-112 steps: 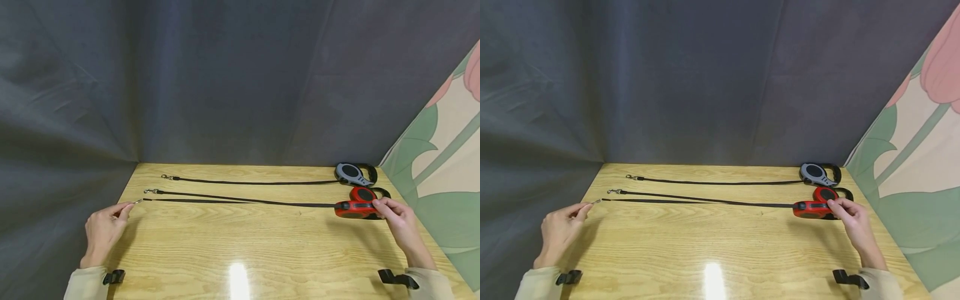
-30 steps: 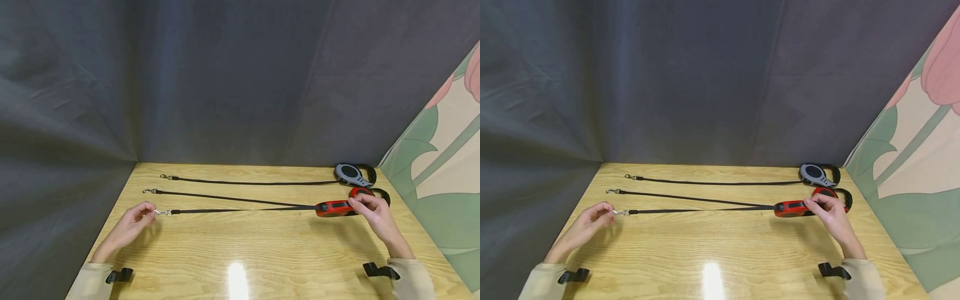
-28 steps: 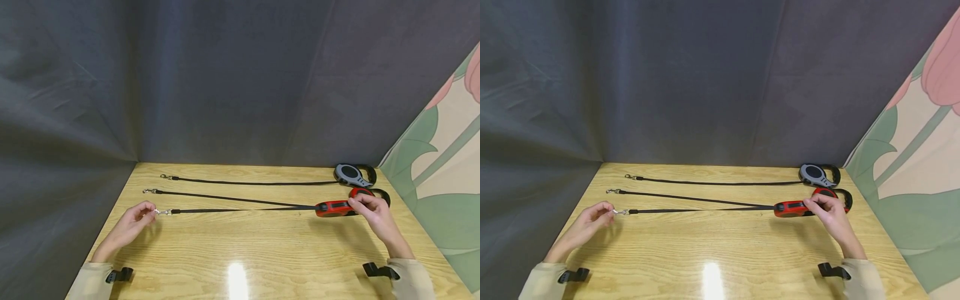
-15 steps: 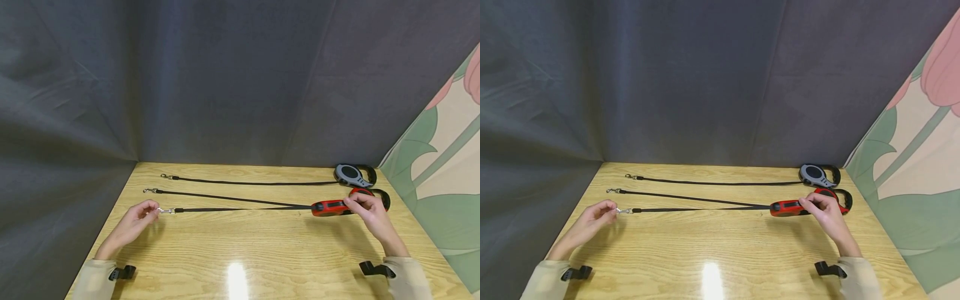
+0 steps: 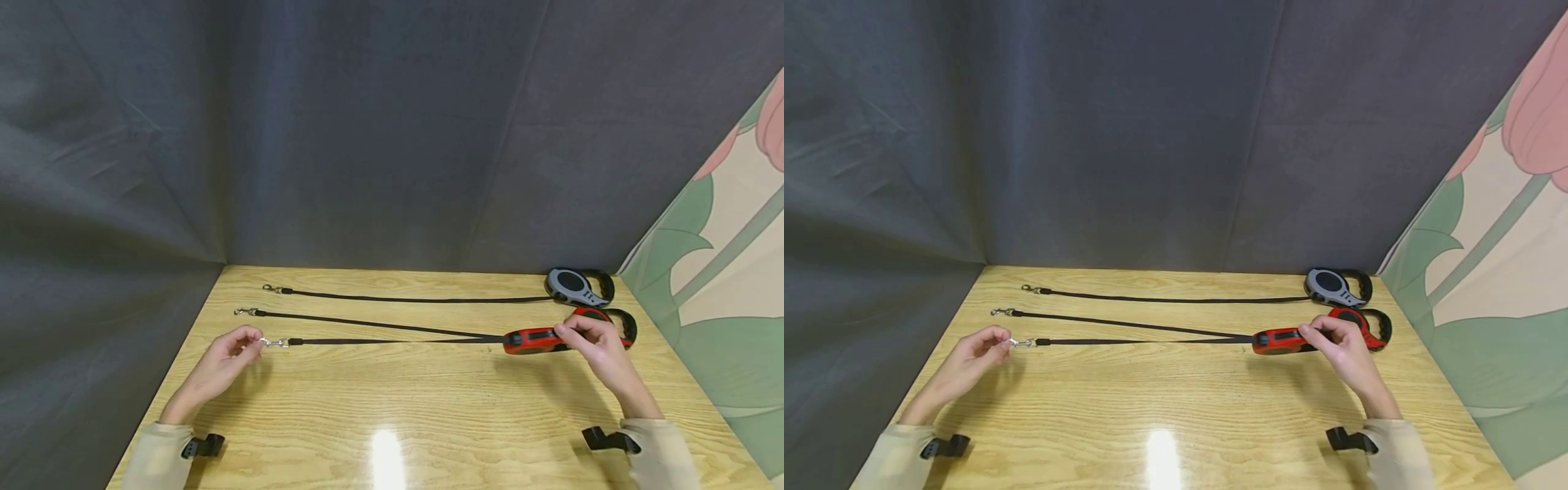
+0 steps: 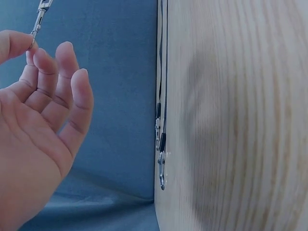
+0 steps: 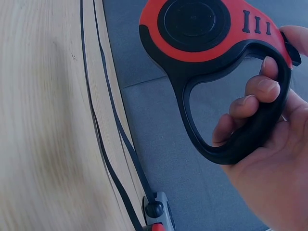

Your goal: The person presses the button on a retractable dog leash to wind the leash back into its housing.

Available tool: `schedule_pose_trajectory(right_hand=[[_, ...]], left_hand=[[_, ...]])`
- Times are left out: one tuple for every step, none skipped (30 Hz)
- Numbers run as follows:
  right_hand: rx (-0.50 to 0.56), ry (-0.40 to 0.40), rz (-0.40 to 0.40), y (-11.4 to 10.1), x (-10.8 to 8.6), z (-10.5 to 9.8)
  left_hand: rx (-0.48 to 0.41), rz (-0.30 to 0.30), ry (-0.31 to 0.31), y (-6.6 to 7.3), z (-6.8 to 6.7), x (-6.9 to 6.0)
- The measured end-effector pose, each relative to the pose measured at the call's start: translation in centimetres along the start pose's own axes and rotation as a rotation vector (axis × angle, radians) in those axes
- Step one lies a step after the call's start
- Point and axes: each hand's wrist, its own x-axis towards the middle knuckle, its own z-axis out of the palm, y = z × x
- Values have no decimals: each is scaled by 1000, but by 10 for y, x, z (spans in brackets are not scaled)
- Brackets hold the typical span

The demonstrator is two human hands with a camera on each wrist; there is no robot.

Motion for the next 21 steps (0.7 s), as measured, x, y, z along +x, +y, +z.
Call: schedule_pose_trajectory(right_hand=[[2,-1,0,0,0,0],[6,-3,1,0,0,0],[8,-6,2,-1,0,0],[9,-8,2,-1,0,1],[10,-11,1,-1,0,0],[11,-15,0,-1,1,0],[11,-18,-1,-2,1,0],[12,-20,0,-2,1,0],[11,-23,-3,-2,1,0],[9,-22,-4,-3,2,0],[7,-21,-6,-3,2,0],[7,-20,-8,-4,2,0],[7,-17,-10,-4,3,0],[5,-13,-13,-5,3,0],[5,-9,-15,-6,3,0],[6,-5,-15,-7,3,0],[7,-2,-16,-8,3,0],[8,2,-17,-8,3,1],[8,6,-17,-9,4,1],[7,9,-17,-10,4,1],[10,12,-17,-11,4,1]], left_hand=[[-1,1,5,1,0,0],[-3,6,11,1,0,0],[-4,12,18,2,0,0],[-9,18,25,2,0,0],[-14,25,35,3,0,0],[-18,30,44,3,0,0],[-20,36,54,3,-1,0],[-22,42,65,3,-1,1],[-23,46,76,4,-1,1],[-22,51,87,4,-1,2],[-18,54,97,4,-2,2],[-13,57,107,5,-2,2],[-11,58,116,5,-2,3],[-10,59,125,6,-2,3],[-9,58,134,6,-2,3],[-10,60,143,7,-2,4],[-13,58,153,8,-1,4],[-15,59,163,8,-1,4],[-19,58,173,9,-1,4],[-16,59,180,9,0,4],[-15,61,186,9,0,4]])
